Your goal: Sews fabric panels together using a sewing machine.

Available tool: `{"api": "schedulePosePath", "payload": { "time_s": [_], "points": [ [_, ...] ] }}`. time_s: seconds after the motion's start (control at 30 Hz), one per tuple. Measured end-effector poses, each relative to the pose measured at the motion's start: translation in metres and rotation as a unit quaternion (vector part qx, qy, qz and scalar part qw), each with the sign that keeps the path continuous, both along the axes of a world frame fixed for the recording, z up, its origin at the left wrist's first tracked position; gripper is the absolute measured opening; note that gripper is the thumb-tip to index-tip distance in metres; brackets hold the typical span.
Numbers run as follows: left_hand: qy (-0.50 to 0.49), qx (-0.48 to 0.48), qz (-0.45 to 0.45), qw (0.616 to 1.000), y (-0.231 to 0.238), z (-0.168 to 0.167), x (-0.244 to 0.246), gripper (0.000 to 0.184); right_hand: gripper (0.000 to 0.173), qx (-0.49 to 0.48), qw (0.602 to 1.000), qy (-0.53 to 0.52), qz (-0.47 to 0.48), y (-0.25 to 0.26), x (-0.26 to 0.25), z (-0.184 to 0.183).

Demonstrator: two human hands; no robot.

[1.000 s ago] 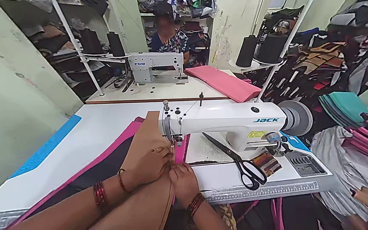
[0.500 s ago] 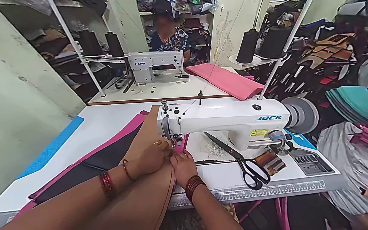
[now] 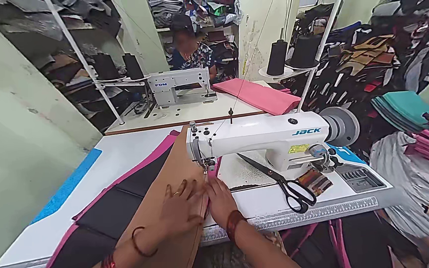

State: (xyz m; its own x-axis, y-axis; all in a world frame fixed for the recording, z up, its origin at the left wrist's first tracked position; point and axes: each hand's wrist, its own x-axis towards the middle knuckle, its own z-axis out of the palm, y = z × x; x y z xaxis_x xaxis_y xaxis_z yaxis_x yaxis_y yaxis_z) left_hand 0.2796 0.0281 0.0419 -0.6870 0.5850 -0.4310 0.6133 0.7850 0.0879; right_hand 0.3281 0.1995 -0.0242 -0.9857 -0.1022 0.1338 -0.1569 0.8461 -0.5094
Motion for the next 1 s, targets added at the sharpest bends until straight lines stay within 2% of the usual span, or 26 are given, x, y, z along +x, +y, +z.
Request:
{"api": "schedulePosePath", "payload": {
  "time_s": [0.07,0.1,0.13,0.17,0.2,0.27,0.33,0.4,0.47,0.57,0.67,0.77,0.87,0.93,1.0],
  "points": [
    [0.025,0.101,-0.029,0.994,-0.029,-0.026,-0.002,0.08,0.032,-0.108,0.985,0.131,-0.017,-0.007,0.044,-0.023],
    [0.03,0.162,-0.043,0.985,-0.041,-0.035,-0.008,0.075,0.025,-0.161,0.973,0.167,-0.011,-0.013,0.066,-0.031],
    [0.032,0.205,-0.056,0.977,-0.049,-0.041,-0.013,0.071,0.019,-0.213,0.965,0.151,0.008,-0.02,0.088,-0.035],
    [0.032,0.224,-0.067,0.972,-0.053,-0.045,-0.016,0.068,0.018,-0.268,0.96,0.07,0.037,-0.025,0.107,-0.035],
    [0.03,0.229,-0.076,0.97,-0.054,-0.045,-0.017,0.066,0.021,-0.309,0.947,-0.055,0.073,-0.028,0.119,-0.033],
    [0.014,0.202,-0.086,0.975,-0.052,-0.04,-0.018,0.059,0.036,-0.355,0.876,-0.302,0.127,-0.037,0.117,-0.036],
    [-0.022,0.161,-0.076,0.984,-0.047,-0.028,-0.022,0.054,0.053,-0.397,0.822,-0.385,0.136,-0.051,0.106,-0.045],
    [-0.039,0.155,-0.068,0.985,-0.046,-0.022,-0.027,0.048,0.064,-0.454,0.792,-0.384,0.136,-0.068,0.102,-0.043],
    [-0.042,0.171,-0.064,0.982,-0.045,-0.022,-0.03,0.05,0.065,-0.516,0.768,-0.36,0.118,-0.085,0.1,-0.031],
    [-0.038,0.178,-0.064,0.981,-0.046,-0.022,-0.029,0.053,0.042,-0.611,0.732,-0.295,0.065,-0.101,0.103,-0.014],
    [-0.05,0.174,-0.039,0.983,-0.039,-0.018,-0.019,0.055,0.025,-0.674,0.693,-0.254,0.024,-0.089,0.11,0.018],
    [-0.051,0.191,0.039,0.979,-0.018,-0.014,0.007,0.054,0.01,-0.661,0.711,-0.24,0.009,-0.058,0.125,0.037],
    [0.084,0.227,0.057,0.969,-0.006,-0.046,0.035,0.055,0.01,-0.586,0.763,-0.273,0.006,-0.032,0.144,0.015],
    [0.193,0.271,0.035,0.942,-0.004,-0.071,0.042,0.058,0.027,-0.476,0.837,-0.266,0.034,-0.02,0.152,-0.004],
    [0.224,0.291,0.022,0.93,-0.002,-0.077,0.04,0.06,0.041,-0.334,0.926,-0.167,0.064,-0.006,0.154,-0.014]
  ]
}}
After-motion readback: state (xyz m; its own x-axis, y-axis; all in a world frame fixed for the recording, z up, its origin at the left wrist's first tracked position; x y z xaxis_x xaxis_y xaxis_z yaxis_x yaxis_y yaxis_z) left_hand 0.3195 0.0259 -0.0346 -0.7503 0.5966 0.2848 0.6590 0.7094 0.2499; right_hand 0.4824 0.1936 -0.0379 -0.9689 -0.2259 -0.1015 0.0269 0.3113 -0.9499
